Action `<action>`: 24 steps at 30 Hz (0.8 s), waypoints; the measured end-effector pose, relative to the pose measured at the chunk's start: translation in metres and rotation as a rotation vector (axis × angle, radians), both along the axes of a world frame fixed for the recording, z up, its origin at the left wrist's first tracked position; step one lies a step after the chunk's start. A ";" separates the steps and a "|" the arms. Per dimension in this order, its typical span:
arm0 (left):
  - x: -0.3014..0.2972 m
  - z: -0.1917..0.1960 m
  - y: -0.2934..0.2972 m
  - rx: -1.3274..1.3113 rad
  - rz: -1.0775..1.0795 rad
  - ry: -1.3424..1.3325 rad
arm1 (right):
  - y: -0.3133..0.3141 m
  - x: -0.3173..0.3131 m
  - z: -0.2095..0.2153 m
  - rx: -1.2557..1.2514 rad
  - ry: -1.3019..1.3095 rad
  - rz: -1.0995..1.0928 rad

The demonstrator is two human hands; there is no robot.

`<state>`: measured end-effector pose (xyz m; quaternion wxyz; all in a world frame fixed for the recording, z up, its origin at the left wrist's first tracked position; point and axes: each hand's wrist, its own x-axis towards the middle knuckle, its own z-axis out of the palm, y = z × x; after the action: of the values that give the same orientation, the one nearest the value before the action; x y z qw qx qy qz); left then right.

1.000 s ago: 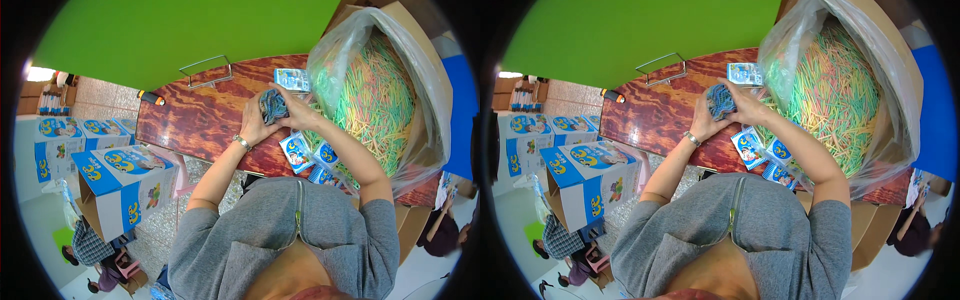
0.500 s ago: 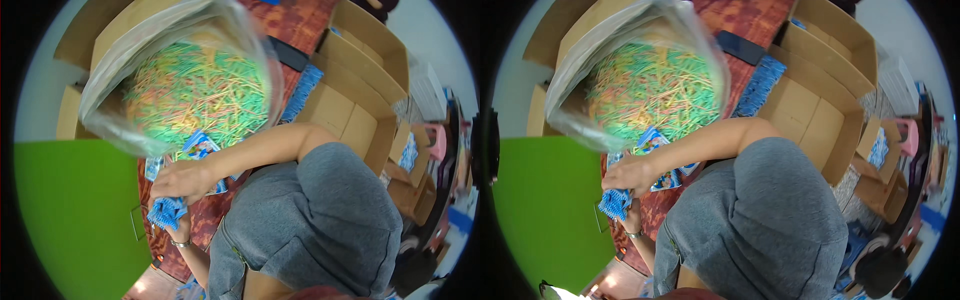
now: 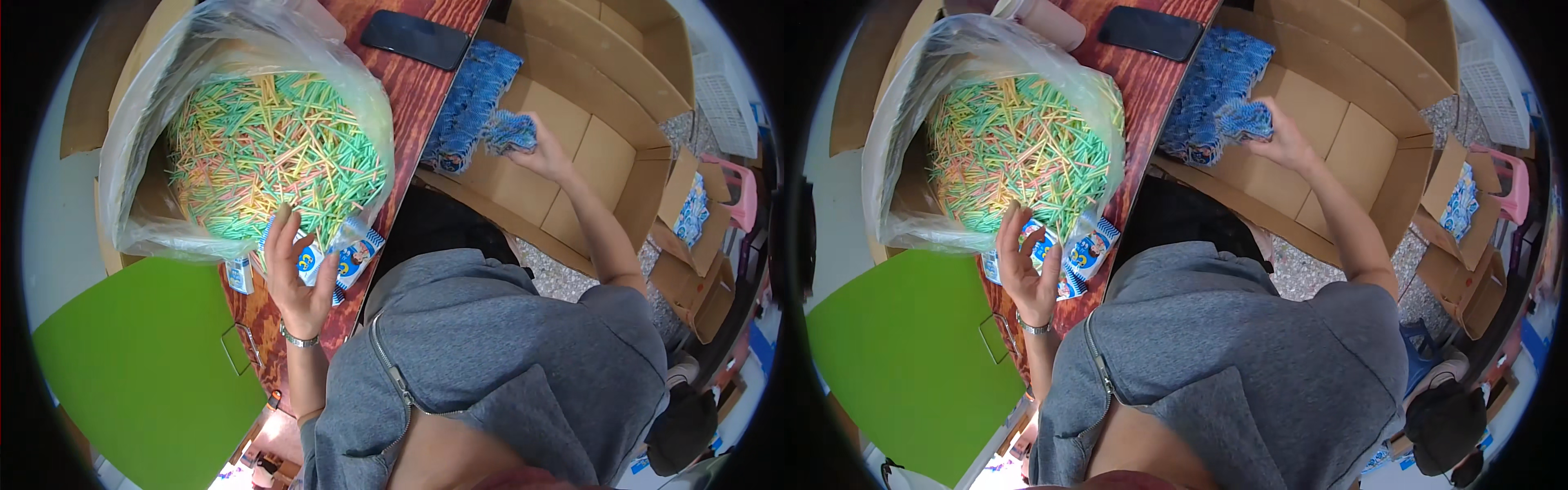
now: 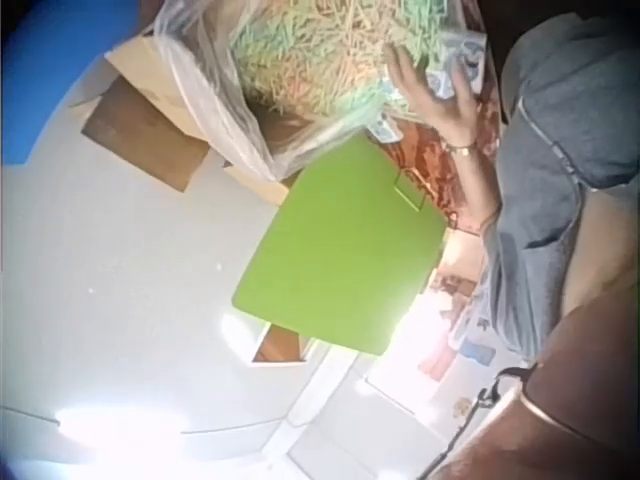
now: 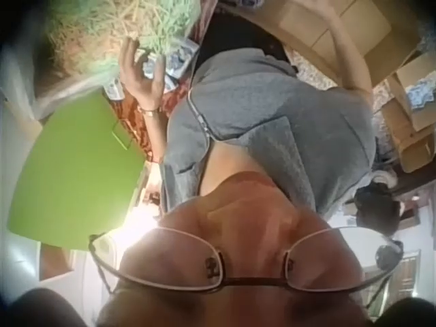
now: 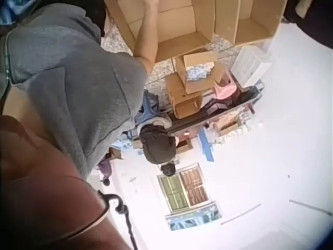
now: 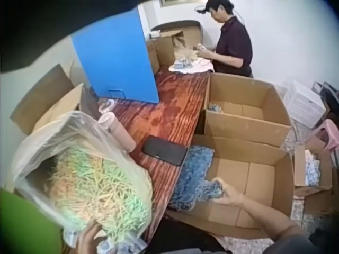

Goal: Packaging stacks of small blue toy packets and rubber bands into cardboard boxes at a workstation.

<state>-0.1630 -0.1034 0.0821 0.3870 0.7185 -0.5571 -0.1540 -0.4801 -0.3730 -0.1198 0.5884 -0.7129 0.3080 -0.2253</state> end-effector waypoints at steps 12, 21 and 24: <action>-0.001 -0.016 0.015 0.108 0.278 0.062 | 0.083 0.078 -0.256 0.130 0.398 -0.186; 0.006 -0.017 0.017 0.103 0.324 0.080 | 0.101 0.111 -0.294 0.122 0.136 -0.490; 0.009 -0.020 0.022 0.109 0.346 0.094 | 0.102 0.121 -0.274 -0.051 0.277 -0.494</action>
<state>-0.1540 -0.0817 0.0620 0.3939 0.8154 -0.3973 -0.1485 -0.3586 -0.2706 -0.3937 0.4500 -0.6547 0.5439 -0.2702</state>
